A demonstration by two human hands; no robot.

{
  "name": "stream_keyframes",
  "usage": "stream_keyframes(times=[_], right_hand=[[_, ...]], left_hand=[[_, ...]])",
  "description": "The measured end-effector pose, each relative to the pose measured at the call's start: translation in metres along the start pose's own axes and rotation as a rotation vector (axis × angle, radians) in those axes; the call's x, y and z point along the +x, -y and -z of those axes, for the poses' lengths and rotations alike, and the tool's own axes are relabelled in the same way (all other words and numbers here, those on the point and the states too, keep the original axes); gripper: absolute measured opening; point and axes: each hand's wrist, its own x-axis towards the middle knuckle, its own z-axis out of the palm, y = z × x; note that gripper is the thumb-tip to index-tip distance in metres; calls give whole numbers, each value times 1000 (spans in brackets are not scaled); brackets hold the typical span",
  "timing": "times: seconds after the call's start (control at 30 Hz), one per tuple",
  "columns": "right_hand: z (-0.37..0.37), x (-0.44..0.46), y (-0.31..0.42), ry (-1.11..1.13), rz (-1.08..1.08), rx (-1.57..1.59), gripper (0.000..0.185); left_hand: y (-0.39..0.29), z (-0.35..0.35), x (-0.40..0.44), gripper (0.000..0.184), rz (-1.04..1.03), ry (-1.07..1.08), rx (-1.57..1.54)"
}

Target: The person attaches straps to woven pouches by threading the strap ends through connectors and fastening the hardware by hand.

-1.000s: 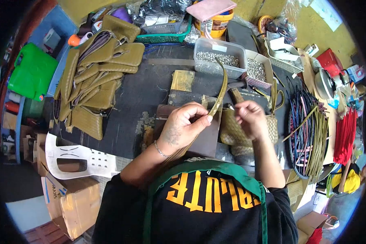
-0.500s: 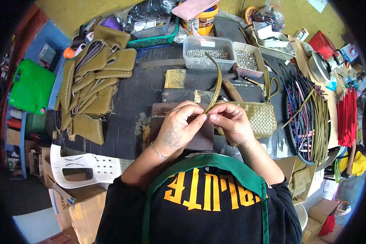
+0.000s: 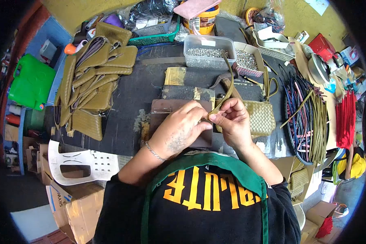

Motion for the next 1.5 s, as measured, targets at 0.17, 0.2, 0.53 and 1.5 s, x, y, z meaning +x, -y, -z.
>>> stream_keyframes(times=[0.17,0.2,0.53,1.5], right_hand=[[5,-6,9,62,-21,-98,20],[9,-8,15,78,-48,-169,22],[64,54,14,-260,360,-1306,23],[7,-38,23,-20,-103,138,20]], left_hand=[[5,-4,-1,13,31,-27,-179],[2,-5,0,12,22,-73,-260],[-25,-11,-5,9,-224,115,-453],[-11,-8,-16,18,-328,-2,192]])
